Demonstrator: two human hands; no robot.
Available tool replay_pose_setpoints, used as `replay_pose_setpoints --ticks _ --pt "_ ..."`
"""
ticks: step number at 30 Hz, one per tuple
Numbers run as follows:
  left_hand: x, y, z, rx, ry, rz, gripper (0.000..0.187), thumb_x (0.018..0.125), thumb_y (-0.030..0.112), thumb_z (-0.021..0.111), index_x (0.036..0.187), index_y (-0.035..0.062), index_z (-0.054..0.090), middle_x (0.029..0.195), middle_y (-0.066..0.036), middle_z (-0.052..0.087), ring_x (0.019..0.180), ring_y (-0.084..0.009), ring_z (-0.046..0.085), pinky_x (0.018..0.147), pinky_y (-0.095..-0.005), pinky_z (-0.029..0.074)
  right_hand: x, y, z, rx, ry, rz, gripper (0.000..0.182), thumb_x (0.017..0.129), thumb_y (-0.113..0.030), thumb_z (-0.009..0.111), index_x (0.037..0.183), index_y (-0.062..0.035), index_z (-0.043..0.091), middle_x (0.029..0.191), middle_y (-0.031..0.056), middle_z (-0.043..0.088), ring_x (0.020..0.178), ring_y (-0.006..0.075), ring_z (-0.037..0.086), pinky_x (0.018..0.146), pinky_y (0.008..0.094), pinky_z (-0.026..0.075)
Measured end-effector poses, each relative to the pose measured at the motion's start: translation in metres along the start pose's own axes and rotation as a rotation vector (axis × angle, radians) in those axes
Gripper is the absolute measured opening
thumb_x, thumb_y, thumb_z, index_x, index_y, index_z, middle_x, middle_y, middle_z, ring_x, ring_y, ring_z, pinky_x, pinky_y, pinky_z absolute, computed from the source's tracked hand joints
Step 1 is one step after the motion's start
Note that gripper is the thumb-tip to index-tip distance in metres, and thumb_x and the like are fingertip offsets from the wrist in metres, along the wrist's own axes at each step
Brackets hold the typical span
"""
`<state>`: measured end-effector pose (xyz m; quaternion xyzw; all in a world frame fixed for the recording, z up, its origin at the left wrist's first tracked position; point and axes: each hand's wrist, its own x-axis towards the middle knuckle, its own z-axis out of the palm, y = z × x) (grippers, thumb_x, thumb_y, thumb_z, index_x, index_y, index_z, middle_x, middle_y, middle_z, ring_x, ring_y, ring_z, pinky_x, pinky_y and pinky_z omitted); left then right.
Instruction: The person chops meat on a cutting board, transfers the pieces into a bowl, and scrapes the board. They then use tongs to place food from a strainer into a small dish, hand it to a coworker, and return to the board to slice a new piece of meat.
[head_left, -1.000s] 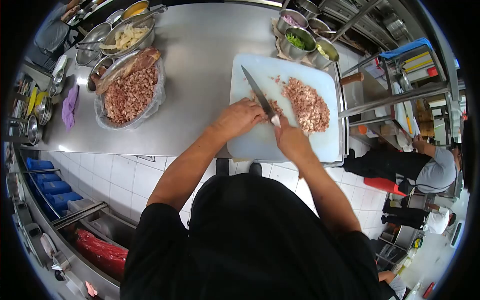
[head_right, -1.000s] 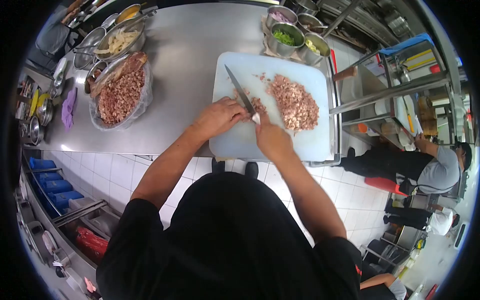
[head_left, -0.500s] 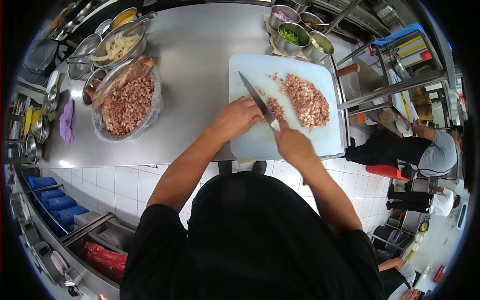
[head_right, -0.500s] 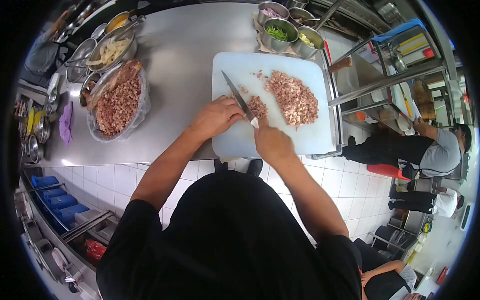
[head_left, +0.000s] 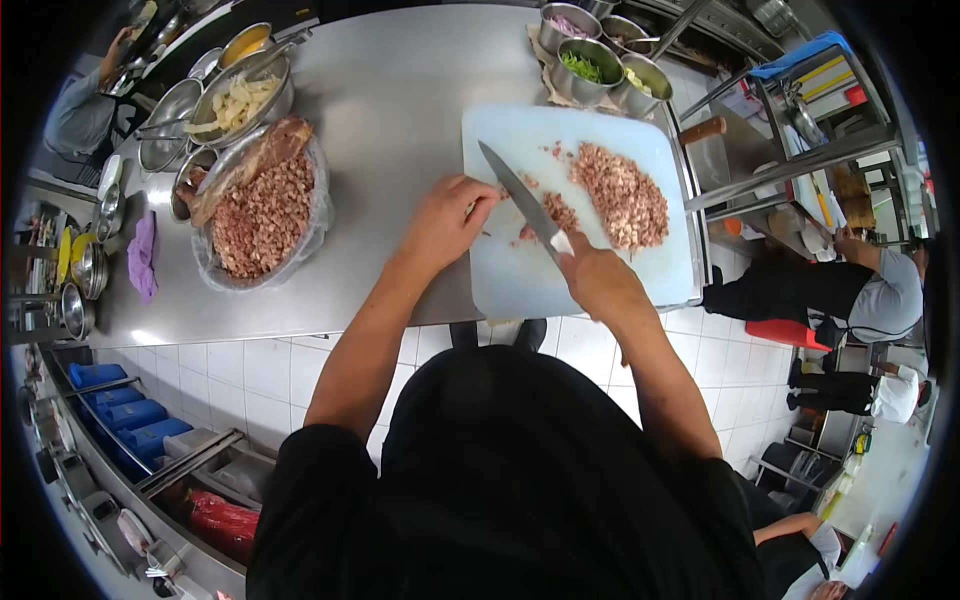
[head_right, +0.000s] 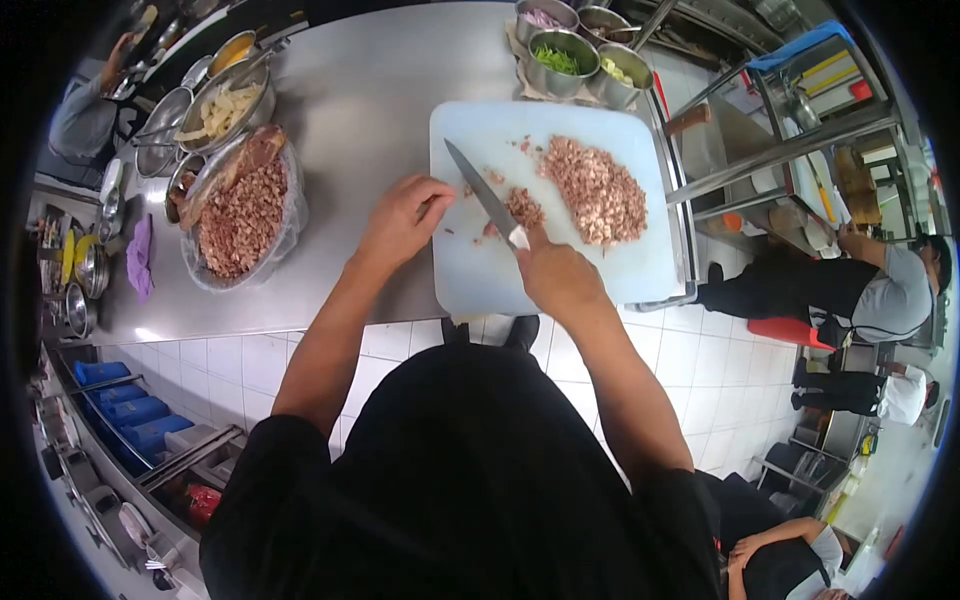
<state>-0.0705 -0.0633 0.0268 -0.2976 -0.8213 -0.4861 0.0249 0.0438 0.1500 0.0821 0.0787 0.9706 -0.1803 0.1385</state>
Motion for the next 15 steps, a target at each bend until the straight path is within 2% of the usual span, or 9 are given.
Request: replay_pose_setpoints --ticks 2,4,6,7,10,11,13,15 --pt "-0.005 0.005 -0.01 -0.004 0.043 -0.09 0.011 0.091 0.013 0.063 0.098 0.007 0.068 0.097 -0.011 0.068 0.091 -0.0311 0.063 0.079 -0.0395 0.051 -0.018 -0.01 0.001 0.02 -0.053 0.054 0.038 0.101 -0.032 0.047 0.123 -0.0008 0.051 0.076 0.0304 0.066 0.072 0.0482 0.067 0.072 0.0582 0.052" --pt "-0.009 0.006 -0.016 -0.006 0.09 -0.161 0.012 0.091 0.012 0.063 0.1 0.007 0.069 0.098 -0.011 0.069 0.091 -0.0303 0.064 0.078 -0.039 0.052 -0.022 -0.01 0.024 -0.001 0.004 0.077 0.04 0.102 -0.032 0.046 0.126 -0.0011 0.05 0.08 0.0307 0.067 0.078 0.0483 0.067 0.073 0.0582 0.052" --pt "-0.009 0.004 -0.023 0.033 0.1 -0.125 0.012 0.091 0.012 0.063 0.1 0.0072 0.069 0.098 -0.011 0.069 0.09 -0.0298 0.064 0.078 -0.0386 0.052 -0.014 -0.001 0.028 0.006 0.032 0.054 0.039 0.101 -0.03 0.047 0.126 -0.0011 0.048 0.082 0.0296 0.067 0.078 0.0477 0.068 0.073 0.0572 0.054" --pt "-0.018 0.006 -0.025 0.052 0.089 -0.121 0.012 0.091 0.012 0.064 0.1 0.0073 0.069 0.098 -0.011 0.069 0.09 -0.0295 0.065 0.078 -0.0385 0.052 -0.012 0.001 0.024 0.005 0.008 0.065 0.042 0.102 -0.035 0.045 0.127 -0.001 0.05 0.083 0.0315 0.067 0.082 0.0507 0.065 0.076 0.0605 0.049" --pt "-0.028 -0.004 -0.027 0.015 0.25 -0.082 0.011 0.092 0.013 0.063 0.099 0.0072 0.069 0.098 -0.01 0.069 0.09 -0.0293 0.065 0.078 -0.0382 0.053 -0.028 -0.008 0.005 0.097 0.016 -0.019 0.04 0.1 -0.03 0.049 0.125 0.0008 0.05 0.08 0.0313 0.066 0.077 0.0513 0.065 0.074 0.059 0.051" --pt "-0.03 0.004 -0.032 0.015 0.288 -0.12 0.01 0.093 0.012 0.066 0.101 0.0058 0.07 0.095 -0.008 0.069 0.081 -0.0189 0.066 0.073 -0.0299 0.053 -0.035 -0.01 0.01 0.095 -0.005 -0.039 0.041 0.1 -0.031 0.049 0.126 0.0011 0.05 0.08 0.0317 0.066 0.078 0.0515 0.065 0.074 0.0592 0.05" --pt "-0.031 -0.008 -0.026 0.041 0.369 -0.047 0.011 0.093 0.011 0.066 0.102 0.0054 0.069 0.096 -0.009 0.069 0.082 -0.0214 0.067 0.073 -0.0317 0.054 -0.035 -0.019 0.025 0.098 -0.031 -0.11 0.042 0.101 -0.031 0.048 0.126 0.0016 0.051 0.081 0.0324 0.066 0.079 0.052 0.065 0.074 0.0595 0.05" --pt "-0.031 -0.01 -0.023 0.054 0.359 0.02 0.013 0.092 0.011 0.065 0.103 0.0051 0.068 0.097 -0.011 0.068 0.085 -0.0264 0.067 0.076 -0.0359 0.054 -0.021 -0.003 0.056 0.129 -0.021 -0.117 0.045 0.103 -0.031 0.047 0.133 0.0025 0.047 0.077 0.0297 0.066 0.057 0.0428 0.064 0.058 0.0521 0.052"
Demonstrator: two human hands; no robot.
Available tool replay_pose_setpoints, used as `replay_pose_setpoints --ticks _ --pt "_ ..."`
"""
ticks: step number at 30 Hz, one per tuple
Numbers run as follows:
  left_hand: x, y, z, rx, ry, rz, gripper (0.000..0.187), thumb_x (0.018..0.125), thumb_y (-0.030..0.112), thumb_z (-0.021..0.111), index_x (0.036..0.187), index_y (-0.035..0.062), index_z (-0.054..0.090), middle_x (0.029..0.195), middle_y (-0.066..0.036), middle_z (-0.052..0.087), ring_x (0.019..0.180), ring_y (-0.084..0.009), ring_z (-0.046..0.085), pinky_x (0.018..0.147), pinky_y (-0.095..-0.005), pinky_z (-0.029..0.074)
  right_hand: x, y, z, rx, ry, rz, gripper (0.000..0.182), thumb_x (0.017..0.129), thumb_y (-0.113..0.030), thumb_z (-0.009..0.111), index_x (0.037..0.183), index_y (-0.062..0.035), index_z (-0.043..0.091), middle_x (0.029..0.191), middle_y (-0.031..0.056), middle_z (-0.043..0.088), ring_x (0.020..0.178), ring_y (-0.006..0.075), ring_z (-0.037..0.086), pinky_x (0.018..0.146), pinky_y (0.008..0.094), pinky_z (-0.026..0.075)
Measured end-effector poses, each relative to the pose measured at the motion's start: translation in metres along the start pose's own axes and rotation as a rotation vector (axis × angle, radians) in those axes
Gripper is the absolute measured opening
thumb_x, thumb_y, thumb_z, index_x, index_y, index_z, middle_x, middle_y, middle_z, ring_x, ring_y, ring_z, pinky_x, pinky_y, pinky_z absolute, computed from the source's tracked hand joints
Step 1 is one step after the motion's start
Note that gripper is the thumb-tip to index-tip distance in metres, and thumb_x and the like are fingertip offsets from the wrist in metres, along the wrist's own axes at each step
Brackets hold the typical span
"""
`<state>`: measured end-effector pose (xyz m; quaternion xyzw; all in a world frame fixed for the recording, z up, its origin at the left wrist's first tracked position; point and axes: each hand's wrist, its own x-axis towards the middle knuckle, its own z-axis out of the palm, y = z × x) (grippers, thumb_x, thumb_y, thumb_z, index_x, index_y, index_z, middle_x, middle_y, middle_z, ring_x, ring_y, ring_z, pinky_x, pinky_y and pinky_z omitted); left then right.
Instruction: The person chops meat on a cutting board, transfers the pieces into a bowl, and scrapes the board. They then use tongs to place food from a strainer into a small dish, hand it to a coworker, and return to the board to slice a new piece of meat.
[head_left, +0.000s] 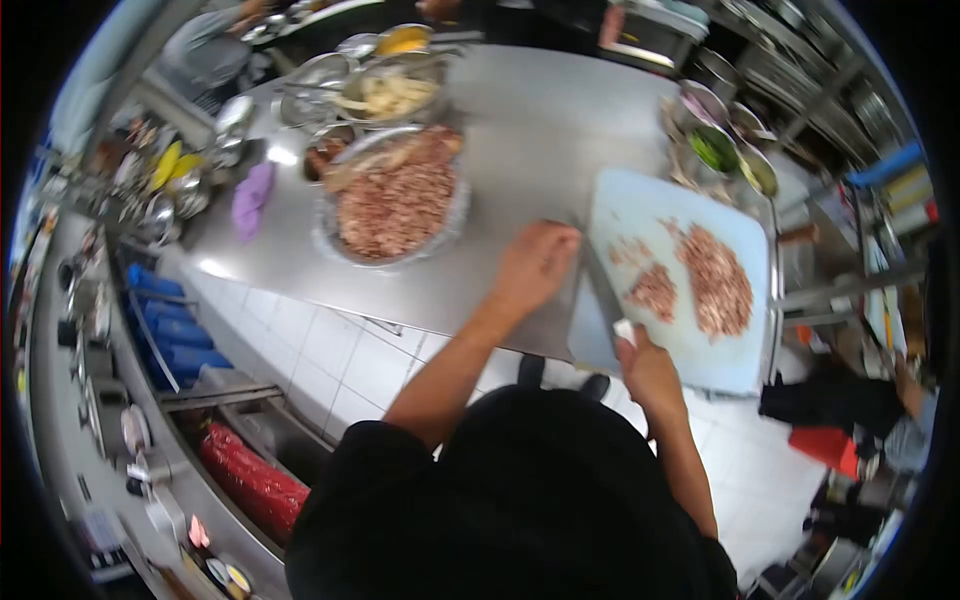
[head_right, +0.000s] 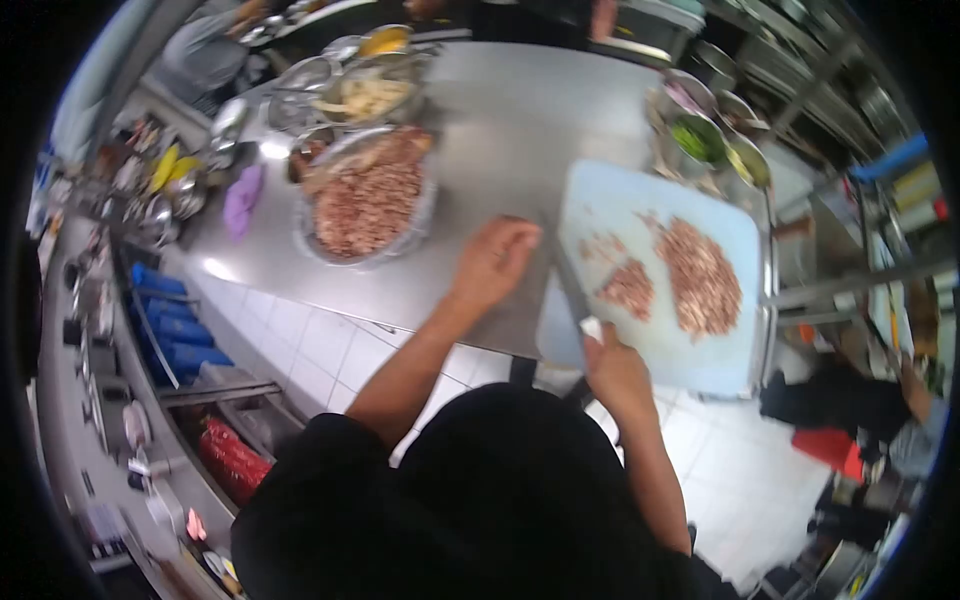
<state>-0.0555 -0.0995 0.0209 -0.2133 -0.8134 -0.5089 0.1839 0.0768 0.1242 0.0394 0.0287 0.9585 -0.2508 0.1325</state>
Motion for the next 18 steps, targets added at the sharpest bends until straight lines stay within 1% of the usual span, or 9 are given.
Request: replay_pose_setpoints --ticks 2,3,5,9,10,13,14,17,18 --pt "-0.001 0.006 0.0 0.028 -0.031 0.059 0.014 0.092 0.013 0.063 0.104 0.0056 0.067 0.098 -0.012 0.068 0.089 -0.0304 0.066 0.08 -0.0397 0.053 0.001 -0.014 -0.028 0.251 -0.086 0.264 0.05 0.103 -0.03 0.048 0.143 -0.0016 0.042 0.062 0.0184 0.061 0.045 0.0297 0.06 0.044 0.0432 0.049" --pt "-0.004 0.009 -0.001 0.026 -0.046 0.047 0.014 0.092 0.014 0.063 0.104 0.0063 0.067 0.098 -0.012 0.068 0.09 -0.0309 0.066 0.081 -0.0403 0.053 0.001 -0.014 -0.037 0.242 -0.016 0.32 0.05 0.102 -0.031 0.048 0.143 -0.0017 0.043 0.058 0.0159 0.059 0.042 0.0265 0.058 0.042 0.0408 0.048" --pt "-0.009 0.016 0.0 0.003 -0.083 0.027 0.015 0.093 0.016 0.062 0.104 0.0076 0.068 0.099 -0.013 0.068 0.091 -0.0318 0.066 0.083 -0.0415 0.052 0.007 0.023 -0.039 0.219 0.041 0.313 0.053 0.103 -0.03 0.046 0.143 0.0044 0.039 0.06 0.0204 0.061 0.039 0.0278 0.058 0.041 0.0406 0.048" --pt "-0.02 0.02 0.003 -0.017 -0.182 -0.07 0.015 0.093 0.016 0.062 0.106 0.0095 0.068 0.099 -0.013 0.068 0.09 -0.031 0.066 0.079 -0.0407 0.053 0.004 0.043 -0.063 0.127 0.117 0.308 0.049 0.103 -0.029 0.046 0.137 0.007 0.043 0.062 0.0238 0.062 0.042 0.0323 0.061 0.042 0.0432 0.049" --pt "-0.02 0.024 0.0 -0.028 -0.216 -0.121 0.017 0.094 0.016 0.062 0.109 0.01 0.067 0.1 -0.012 0.068 0.089 -0.0305 0.066 0.078 -0.0405 0.053 0.001 0.045 -0.069 0.116 0.14 0.315 0.049 0.103 -0.03 0.048 0.134 0.0075 0.046 0.059 0.0193 0.059 0.039 0.028 0.058 0.041 0.0413 0.047" --pt "-0.012 0.031 -0.003 -0.057 -0.263 -0.235 0.024 0.094 0.018 0.063 0.117 0.0109 0.064 0.105 -0.011 0.066 0.092 -0.0287 0.066 0.077 -0.0401 0.054 -0.013 0.05 -0.077 0.206 0.323 0.295 0.049 0.102 -0.032 0.05 0.134 0.0061 0.048 0.057 0.0147 0.056 0.039 0.0227 0.054 0.039 0.0395 0.043" --pt "-0.008 0.033 -0.003 -0.067 -0.271 -0.265 0.028 0.094 0.018 0.063 0.12 0.0112 0.063 0.108 -0.011 0.066 0.093 -0.028 0.065 0.077 -0.04 0.055 -0.015 0.053 -0.078 0.218 0.37 0.314 0.047 0.102 -0.033 0.052 0.131 0.0042 0.052 0.056 0.0102 0.052 0.039 0.0182 0.05 0.039 0.037 0.039" --pt "0.004 0.038 0.002 -0.164 -0.207 -0.159 0.035 0.093 0.021 0.065 0.127 0.012 0.06 0.116 -0.011 0.062 0.101 -0.0274 0.064 0.082 -0.0397 0.054 -0.02 0.099 -0.076 -0.12 0.385 0.253 0.038 0.102 -0.032 0.05 0.125 -0.0022 0.052 0.066 0.023 0.062 0.054 0.0351 0.064 0.048 0.0461 0.047" --pt "0.008 0.034 0.009 -0.142 -0.243 -0.114 0.035 0.093 0.021 0.066 0.126 0.0112 0.06 0.118 -0.011 0.062 0.104 -0.0283 0.063 0.084 -0.0396 0.054 -0.021 0.121 -0.073 -0.178 0.438 0.16 0.038 0.102 -0.035 0.053 0.122 -0.0031 0.06 0.056 0.006 0.05 0.042 0.0158 0.051 0.041 0.0346 0.04"
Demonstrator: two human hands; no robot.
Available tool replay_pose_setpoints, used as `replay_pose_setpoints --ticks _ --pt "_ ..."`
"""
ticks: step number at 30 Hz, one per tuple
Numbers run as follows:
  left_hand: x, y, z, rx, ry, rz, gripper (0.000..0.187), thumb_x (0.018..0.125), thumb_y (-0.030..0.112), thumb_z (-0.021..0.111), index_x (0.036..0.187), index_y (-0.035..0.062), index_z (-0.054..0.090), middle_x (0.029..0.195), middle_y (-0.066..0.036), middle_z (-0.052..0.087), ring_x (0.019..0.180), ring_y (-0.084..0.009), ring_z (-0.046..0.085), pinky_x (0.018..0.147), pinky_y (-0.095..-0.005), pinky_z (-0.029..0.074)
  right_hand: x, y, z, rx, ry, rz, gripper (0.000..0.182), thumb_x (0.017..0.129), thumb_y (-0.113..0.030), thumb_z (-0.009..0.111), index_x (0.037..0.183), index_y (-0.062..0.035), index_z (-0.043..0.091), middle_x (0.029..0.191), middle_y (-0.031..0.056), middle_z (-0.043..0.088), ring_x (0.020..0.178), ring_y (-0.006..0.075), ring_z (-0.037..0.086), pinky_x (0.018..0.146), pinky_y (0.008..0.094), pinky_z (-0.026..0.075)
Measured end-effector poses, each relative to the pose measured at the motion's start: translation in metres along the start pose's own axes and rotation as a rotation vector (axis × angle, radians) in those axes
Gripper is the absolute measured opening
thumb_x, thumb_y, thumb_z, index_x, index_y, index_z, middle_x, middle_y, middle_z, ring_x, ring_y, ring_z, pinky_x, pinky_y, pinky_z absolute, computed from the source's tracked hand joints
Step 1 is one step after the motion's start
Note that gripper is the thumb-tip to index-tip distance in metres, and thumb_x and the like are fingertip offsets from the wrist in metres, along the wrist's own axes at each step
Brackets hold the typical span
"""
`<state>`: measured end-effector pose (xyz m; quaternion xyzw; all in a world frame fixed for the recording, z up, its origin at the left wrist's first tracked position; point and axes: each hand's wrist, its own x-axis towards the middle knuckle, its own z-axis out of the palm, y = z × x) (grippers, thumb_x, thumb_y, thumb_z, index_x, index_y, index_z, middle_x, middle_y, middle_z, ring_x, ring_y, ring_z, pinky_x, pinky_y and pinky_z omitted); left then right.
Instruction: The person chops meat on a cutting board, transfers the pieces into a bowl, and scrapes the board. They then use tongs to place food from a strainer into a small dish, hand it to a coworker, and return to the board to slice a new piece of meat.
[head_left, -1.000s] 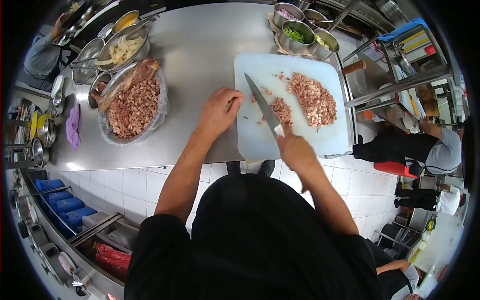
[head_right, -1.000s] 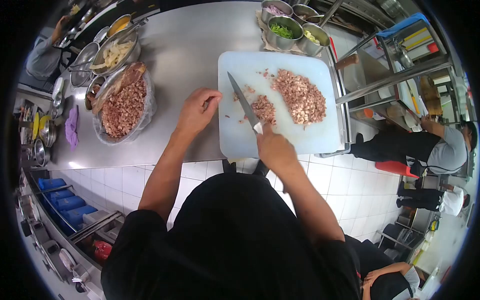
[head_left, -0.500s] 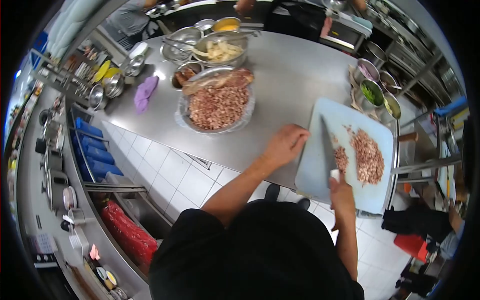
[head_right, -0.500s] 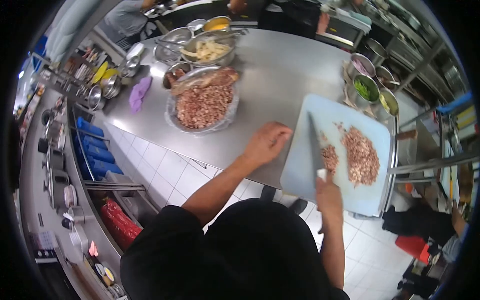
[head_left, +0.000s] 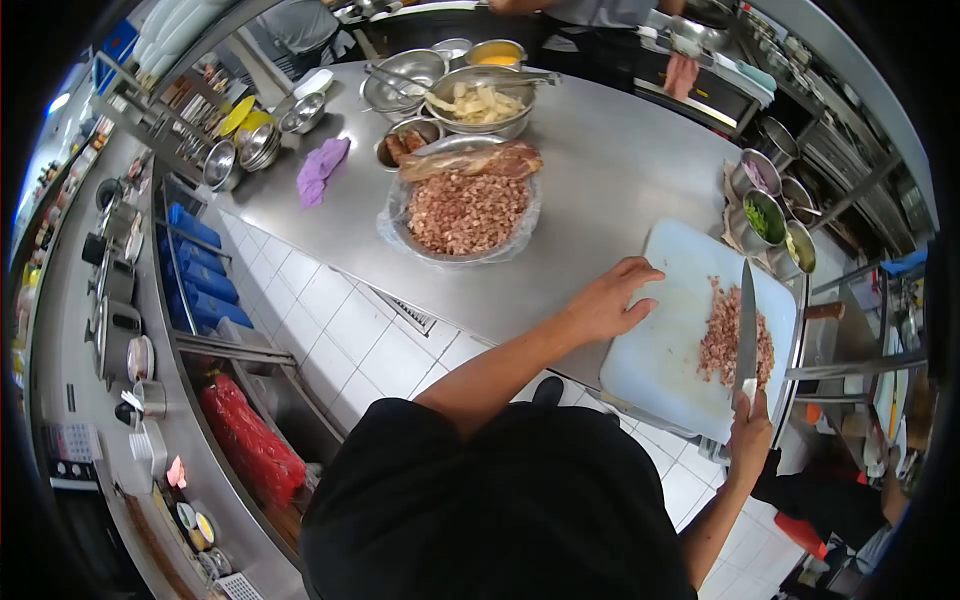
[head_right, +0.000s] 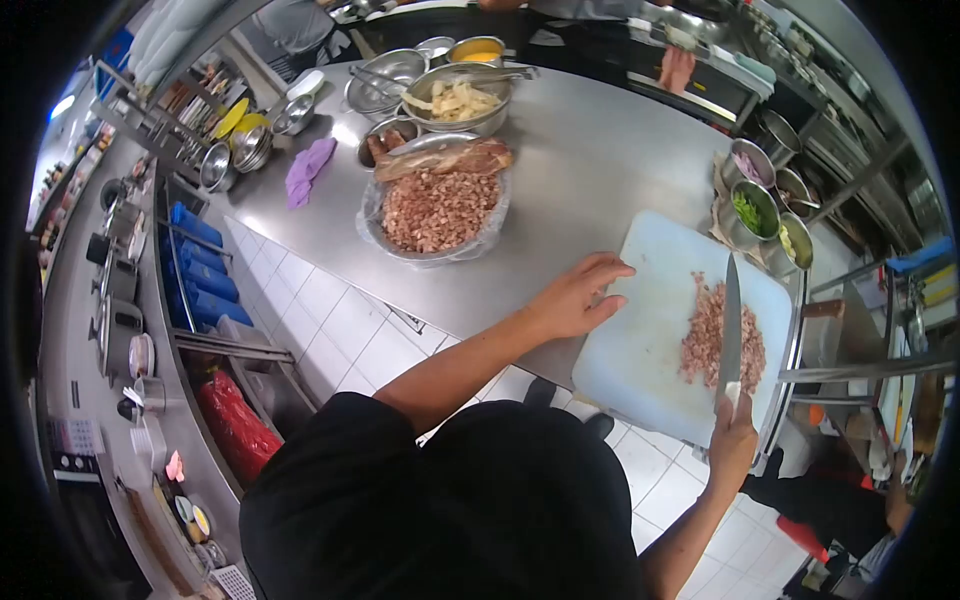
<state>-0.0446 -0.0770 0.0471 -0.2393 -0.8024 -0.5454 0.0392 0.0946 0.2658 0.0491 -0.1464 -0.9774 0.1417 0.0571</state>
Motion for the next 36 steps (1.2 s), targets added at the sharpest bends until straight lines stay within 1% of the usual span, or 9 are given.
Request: replay_pose_setpoints --ticks 3,7,9,12,19,22,26,29,36 --pt "0.018 -0.019 0.018 0.078 -0.077 0.132 0.034 0.092 0.023 0.067 0.123 0.009 0.062 0.121 -0.013 0.061 0.11 -0.031 0.061 0.091 -0.0394 0.052 -0.013 -0.022 -0.036 0.218 -0.048 0.297 0.037 0.102 -0.036 0.054 0.121 -0.0047 0.06 0.058 0.0065 0.055 0.045 0.0164 0.054 0.042 0.0368 0.041" --pt "0.047 -0.027 0.018 0.176 -0.041 0.263 0.031 0.092 0.022 0.068 0.118 0.0071 0.064 0.119 -0.016 0.063 0.111 -0.035 0.061 0.095 -0.0397 0.051 -0.029 0.026 -0.031 0.215 0.112 0.27 0.048 0.101 -0.039 0.051 0.128 0.0 0.057 0.101 0.0297 0.067 0.091 0.0448 0.065 0.08 0.0473 0.051" --pt "0.058 -0.027 0.015 0.103 -0.053 0.158 0.03 0.092 0.021 0.068 0.119 0.007 0.065 0.121 -0.015 0.065 0.114 -0.0327 0.062 0.097 -0.0372 0.05 -0.035 0.04 -0.039 0.234 0.05 0.305 0.048 0.1 -0.037 0.053 0.127 0.0022 0.057 0.111 0.0321 0.065 0.105 0.0472 0.063 0.087 0.0484 0.049" --pt "0.07 -0.009 0.027 0.197 -0.149 0.0 0.041 0.095 0.035 0.064 0.125 0.0074 0.063 0.126 -0.018 0.062 0.115 -0.035 0.061 0.097 -0.0413 0.05 -0.035 0.04 -0.054 0.192 0.045 0.397 0.037 0.098 -0.037 0.055 0.125 -0.0108 0.06 0.097 0.0304 0.067 0.095 0.0493 0.063 0.081 0.0537 0.05" --pt "0.126 -0.054 0.167 0.585 -0.215 0.103 0.064 0.098 0.056 0.05 0.139 0.0071 0.053 0.144 -0.019 0.051 0.141 -0.039 0.036 0.119 -0.0474 0.024 -0.03 0.062 -0.051 0.15 0.024 0.368 0.037 0.095 -0.038 0.058 0.12 -0.0103 0.062 0.088 0.0274 0.069 0.088 0.0473 0.066 0.078 0.0544 0.051" --pt "0.138 -0.016 0.211 0.427 -0.388 0.168 0.061 0.098 0.053 0.051 0.138 0.0079 0.055 0.146 -0.017 0.049 0.143 -0.0389 0.033 0.119 -0.0509 0.02 -0.026 0.074 -0.034 0.14 0.034 0.326 0.036 0.096 -0.035 0.056 0.122 -0.0114 0.06 0.088 0.026 0.07 0.084 0.0451 0.067 0.077 0.053 0.053" --pt "0.144 0.009 0.232 0.216 -0.709 0.314 0.045 0.101 0.044 0.05 0.129 0.0111 0.064 0.138 -0.009 0.058 0.131 -0.0348 0.049 0.112 -0.0406 0.035 -0.01 0.052 -0.019 0.061 0.015 0.273 0.034 0.096 -0.034 0.057 0.119 -0.0099 0.06 0.081 0.0248 0.069 0.079 0.0429 0.068 0.072 0.0516 0.054" --pt "0.127 0.023 0.206 0.1 -0.662 -0.051 0.041 0.103 0.036 0.048 0.128 0.0075 0.063 0.131 -0.009 0.062 0.119 -0.029 0.059 0.106 -0.0353 0.042 -0.007 0.037 -0.015 -0.008 -0.019 0.156 0.033 0.096 -0.034 0.057 0.117 -0.01 0.06 0.077 0.0232 0.068 0.074 0.0417 0.068 0.066 0.051 0.055" --pt "0.066 -0.004 0.136 -0.266 -0.153 -0.16 0.038 0.103 0.034 0.051 0.123 0.0043 0.064 0.118 -0.01 0.069 0.118 -0.022 0.061 0.102 -0.0331 0.044 -0.003 0.053 -0.043 0.093 0.068 0.037 0.034 0.096 -0.036 0.058 0.121 -0.0128 0.062 0.076 0.0222 0.068 0.073 0.0406 0.068 0.064 0.0512 0.053"
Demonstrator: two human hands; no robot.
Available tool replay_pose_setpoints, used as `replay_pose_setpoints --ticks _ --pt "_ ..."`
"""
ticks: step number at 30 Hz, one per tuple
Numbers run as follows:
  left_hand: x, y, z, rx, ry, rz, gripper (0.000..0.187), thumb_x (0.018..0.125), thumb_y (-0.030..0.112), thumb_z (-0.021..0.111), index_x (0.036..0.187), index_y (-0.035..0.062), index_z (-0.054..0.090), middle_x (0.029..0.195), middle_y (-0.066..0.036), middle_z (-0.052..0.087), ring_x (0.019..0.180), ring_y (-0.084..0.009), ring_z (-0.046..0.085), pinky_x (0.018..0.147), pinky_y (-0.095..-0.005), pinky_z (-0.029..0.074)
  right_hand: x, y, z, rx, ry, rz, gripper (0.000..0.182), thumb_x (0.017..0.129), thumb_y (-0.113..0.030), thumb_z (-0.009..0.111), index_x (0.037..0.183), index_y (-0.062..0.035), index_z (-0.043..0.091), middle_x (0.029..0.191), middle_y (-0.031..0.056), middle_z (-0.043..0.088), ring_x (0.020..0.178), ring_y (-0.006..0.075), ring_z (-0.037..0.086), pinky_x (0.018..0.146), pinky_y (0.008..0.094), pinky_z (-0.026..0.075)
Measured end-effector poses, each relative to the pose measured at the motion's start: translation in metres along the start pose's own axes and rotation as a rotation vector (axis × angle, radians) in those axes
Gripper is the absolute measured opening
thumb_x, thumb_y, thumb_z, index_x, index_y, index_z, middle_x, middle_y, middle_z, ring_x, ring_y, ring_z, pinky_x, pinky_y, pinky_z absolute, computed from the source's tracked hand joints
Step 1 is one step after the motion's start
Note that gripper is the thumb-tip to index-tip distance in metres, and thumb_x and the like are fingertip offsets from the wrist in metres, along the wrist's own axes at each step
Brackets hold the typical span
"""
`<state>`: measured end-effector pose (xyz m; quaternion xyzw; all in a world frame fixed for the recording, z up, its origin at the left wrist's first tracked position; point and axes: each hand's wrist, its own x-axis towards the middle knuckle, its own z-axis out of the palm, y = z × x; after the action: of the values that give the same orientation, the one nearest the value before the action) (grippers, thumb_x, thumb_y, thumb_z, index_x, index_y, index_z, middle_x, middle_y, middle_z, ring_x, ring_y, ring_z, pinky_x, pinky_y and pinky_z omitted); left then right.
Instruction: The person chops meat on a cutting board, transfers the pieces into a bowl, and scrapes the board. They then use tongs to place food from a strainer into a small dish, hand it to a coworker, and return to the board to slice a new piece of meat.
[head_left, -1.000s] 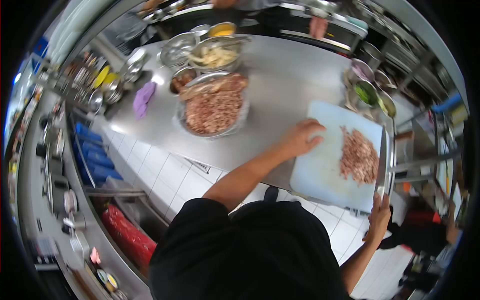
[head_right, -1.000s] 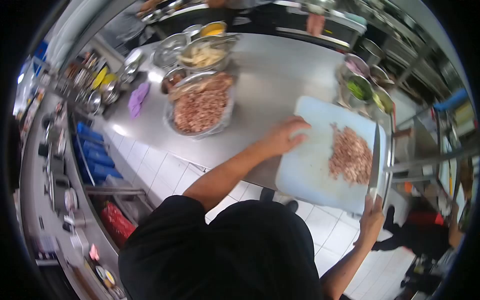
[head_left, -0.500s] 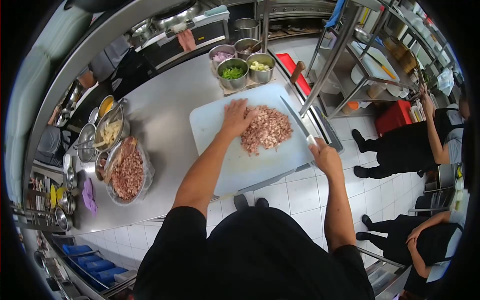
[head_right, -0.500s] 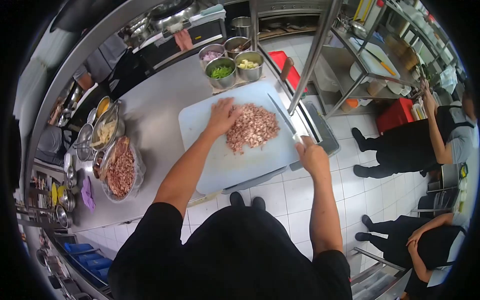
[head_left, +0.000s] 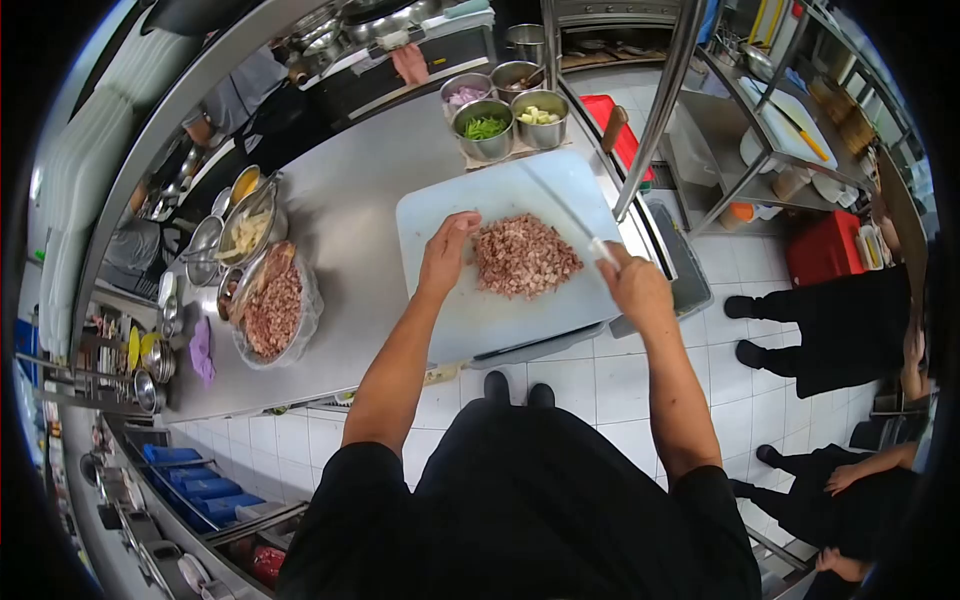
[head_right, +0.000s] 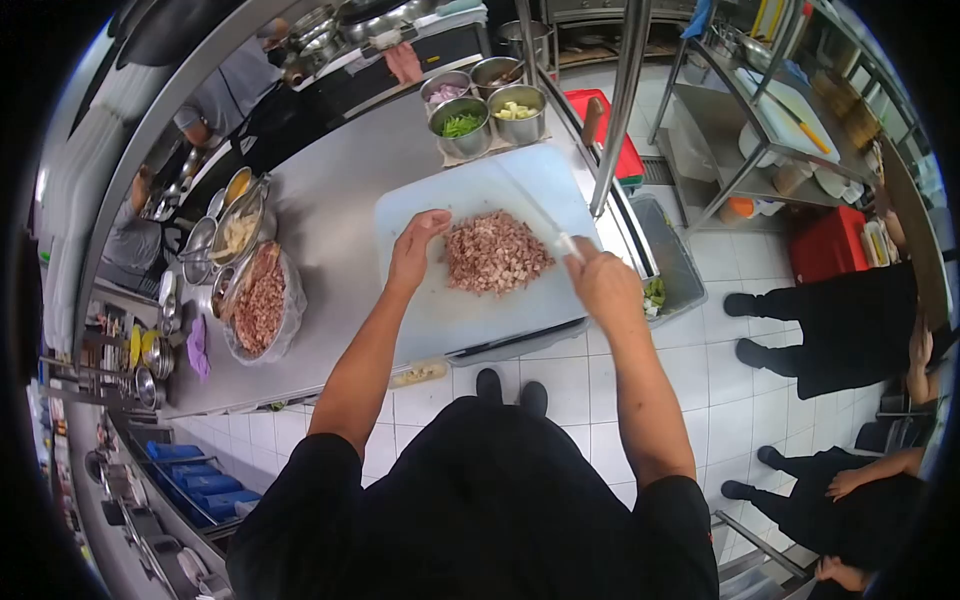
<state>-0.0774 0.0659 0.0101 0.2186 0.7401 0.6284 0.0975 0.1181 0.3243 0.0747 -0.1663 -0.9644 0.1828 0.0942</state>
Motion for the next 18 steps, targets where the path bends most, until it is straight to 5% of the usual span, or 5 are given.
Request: replay_pose_setpoints --ticks 5,8,10,13,18 --pt "-0.027 0.003 -0.003 0.217 0.035 0.031 0.044 0.099 0.032 0.061 0.129 0.0005 0.057 0.132 -0.017 0.059 0.128 -0.0261 0.054 0.106 -0.0349 0.042 -0.006 0.029 0.012 -0.092 0.027 0.046 0.035 0.094 -0.033 0.062 0.123 -0.0131 0.064 0.08 0.0224 0.069 0.075 0.0405 0.068 0.067 0.0505 0.053" --pt "-0.031 0.001 0.015 0.464 -0.026 0.279 0.069 0.091 0.038 0.07 0.142 0.0 0.043 0.149 -0.023 0.041 0.138 -0.0334 0.043 0.111 -0.0377 0.038 -0.03 0.011 0.017 -0.135 0.003 -0.032 0.033 0.094 -0.033 0.06 0.119 -0.0122 0.063 0.076 0.0228 0.067 0.071 0.0399 0.068 0.064 0.0487 0.054" --pt "-0.039 0.004 0.03 0.45 -0.215 0.351 0.098 0.08 0.048 0.078 0.151 0.0023 0.028 0.157 -0.024 0.026 0.145 -0.0408 0.028 0.118 -0.0463 0.026 -0.044 -0.004 0.018 -0.056 -0.002 -0.08 0.03 0.096 -0.034 0.059 0.111 -0.0096 0.063 0.072 0.0229 0.066 0.067 0.0404 0.067 0.062 0.0493 0.054" --pt "-0.062 0.022 0.052 0.833 -0.246 0.497 0.106 0.074 0.058 0.079 0.152 0.0056 0.031 0.158 -0.026 0.025 0.148 -0.0441 0.019 0.119 -0.0587 0.016 -0.063 0.0 0.013 0.096 -0.06 0.129 0.031 0.098 -0.035 0.055 0.108 -0.0064 0.062 0.073 0.025 0.065 0.069 0.0417 0.067 0.062 0.0513 0.052" --pt "-0.031 0.022 0.08 0.92 -0.216 0.616 0.094 0.078 0.064 0.07 0.151 0.0146 0.038 0.155 -0.024 0.029 0.147 -0.045 0.02 0.115 -0.0679 0.011 -0.099 -0.015 0.0 0.709 -0.231 0.753 0.04 0.102 -0.04 0.044 0.101 -0.001 0.055 0.065 0.0097 0.055 0.046 0.0176 0.056 0.04 0.0347 0.045"
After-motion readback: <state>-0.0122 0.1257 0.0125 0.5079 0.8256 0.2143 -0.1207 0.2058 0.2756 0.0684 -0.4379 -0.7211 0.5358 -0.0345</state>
